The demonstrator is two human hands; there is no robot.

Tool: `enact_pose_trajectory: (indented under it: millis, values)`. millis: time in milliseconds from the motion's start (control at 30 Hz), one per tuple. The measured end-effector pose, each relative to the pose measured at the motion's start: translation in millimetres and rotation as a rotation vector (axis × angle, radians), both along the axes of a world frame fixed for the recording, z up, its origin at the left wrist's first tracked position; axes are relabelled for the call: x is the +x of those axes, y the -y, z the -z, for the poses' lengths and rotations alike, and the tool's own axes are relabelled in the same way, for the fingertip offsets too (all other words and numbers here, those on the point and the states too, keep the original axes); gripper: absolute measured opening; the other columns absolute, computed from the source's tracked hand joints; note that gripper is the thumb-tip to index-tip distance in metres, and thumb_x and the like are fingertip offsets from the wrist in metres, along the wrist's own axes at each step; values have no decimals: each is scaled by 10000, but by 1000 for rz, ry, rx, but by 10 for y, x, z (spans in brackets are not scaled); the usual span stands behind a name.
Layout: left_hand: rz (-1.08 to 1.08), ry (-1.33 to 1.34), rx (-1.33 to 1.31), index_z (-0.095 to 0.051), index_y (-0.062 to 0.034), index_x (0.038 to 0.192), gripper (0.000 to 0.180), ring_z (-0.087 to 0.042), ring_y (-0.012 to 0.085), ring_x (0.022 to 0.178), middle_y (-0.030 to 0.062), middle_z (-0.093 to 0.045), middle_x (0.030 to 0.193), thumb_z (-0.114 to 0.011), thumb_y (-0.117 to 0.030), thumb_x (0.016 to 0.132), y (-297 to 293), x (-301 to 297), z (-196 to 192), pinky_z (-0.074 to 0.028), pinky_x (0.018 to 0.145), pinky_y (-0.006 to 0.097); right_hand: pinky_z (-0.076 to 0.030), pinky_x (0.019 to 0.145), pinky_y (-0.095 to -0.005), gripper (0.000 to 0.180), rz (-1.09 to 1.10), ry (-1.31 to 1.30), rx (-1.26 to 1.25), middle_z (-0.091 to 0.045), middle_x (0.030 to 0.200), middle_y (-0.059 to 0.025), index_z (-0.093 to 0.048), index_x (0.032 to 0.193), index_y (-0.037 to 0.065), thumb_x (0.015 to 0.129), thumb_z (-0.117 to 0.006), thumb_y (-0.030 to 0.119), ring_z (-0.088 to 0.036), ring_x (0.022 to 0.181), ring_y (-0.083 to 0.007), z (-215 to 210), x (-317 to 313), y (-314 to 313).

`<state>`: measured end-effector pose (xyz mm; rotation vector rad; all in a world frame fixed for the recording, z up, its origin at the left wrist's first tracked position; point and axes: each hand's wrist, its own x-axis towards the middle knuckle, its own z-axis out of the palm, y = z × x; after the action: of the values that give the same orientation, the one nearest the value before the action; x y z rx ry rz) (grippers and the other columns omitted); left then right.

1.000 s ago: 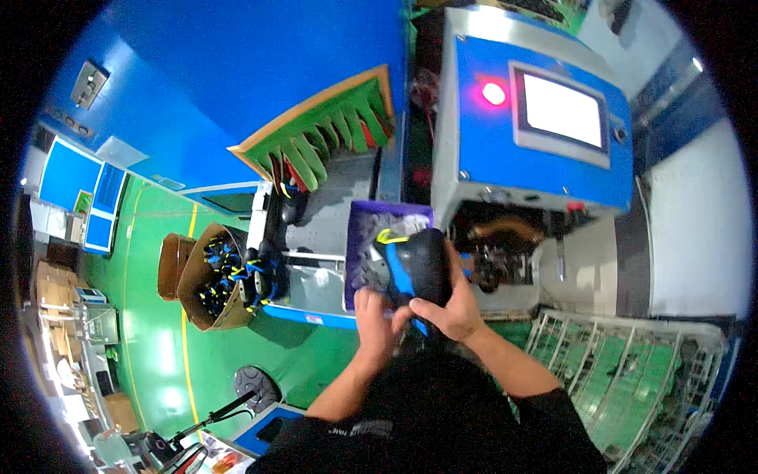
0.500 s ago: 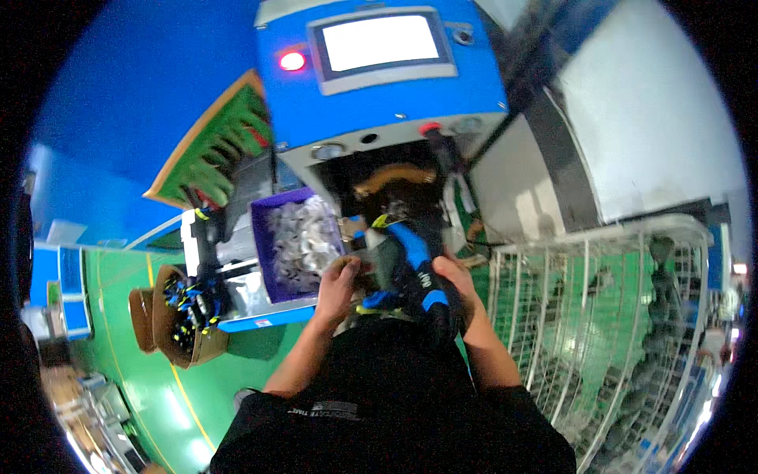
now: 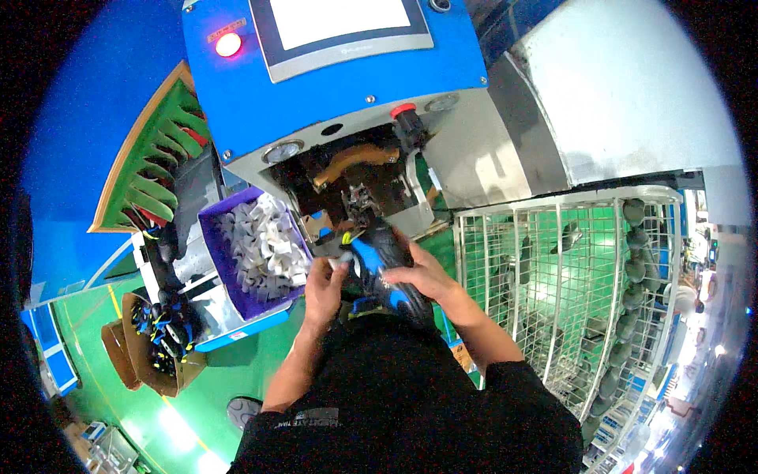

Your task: The person repeatedly picks up a slipper and a small white insert, places the insert into the slipper, and then puts the slipper into a wire rack. The process is repeated for multiple slippers.

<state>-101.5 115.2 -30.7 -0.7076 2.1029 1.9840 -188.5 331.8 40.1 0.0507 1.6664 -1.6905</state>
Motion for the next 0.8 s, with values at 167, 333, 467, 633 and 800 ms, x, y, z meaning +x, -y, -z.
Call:
enact_pose_trajectory:
  millis: [167, 333, 467, 633, 800]
  values:
    - [17, -29, -312, -605, -36, 1166, 343, -730, 334, 883, 239, -709, 953, -734, -269, 949, 212, 39, 130, -549, 763, 422, -508, 977, -352, 991, 176, -175, 146, -623, 1290, -126, -266, 1622, 53, 793, -804, 123, -624, 1118, -182, -269, -479, 221]
    - [132, 172, -290, -594, 19, 1167, 515, -726, 375, 950, 231, -720, 935, -739, -407, 916, 486, 8, 263, -545, 822, 429, -546, 936, -490, 1100, -41, -715, 820, -524, 1368, -316, -192, 1650, 207, 763, -829, 342, -630, 1165, -471, -59, -852, 487]
    - [79, 177, -190, -608, 43, 1079, 475, -707, 336, 861, 195, -718, 891, -726, -392, 926, 497, 29, 519, -533, 812, 418, -561, 822, -551, 1096, -389, -805, 1208, -516, 1253, -311, -90, 1658, 324, 812, -785, 370, -648, 992, -528, 2, -845, 924]
    - [-253, 124, 137, -605, 53, 961, 411, -651, 219, 789, 141, -694, 838, -714, -343, 938, 677, 25, 422, -518, 770, 376, -577, 752, -512, 1082, -350, -620, 1229, -510, 1223, -319, -32, 1660, 197, 874, -751, 389, -662, 860, -484, 59, -838, 1048]
    - [-418, 162, -506, -475, 25, 1395, 647, -669, 433, 1100, 274, -680, 1184, -688, -410, 965, 1114, 285, 741, -517, 956, 466, -575, 659, -509, 977, -233, -890, 1186, -518, 1137, -289, -193, 1644, 178, 865, -752, 366, -650, 795, -444, 288, -840, 993]
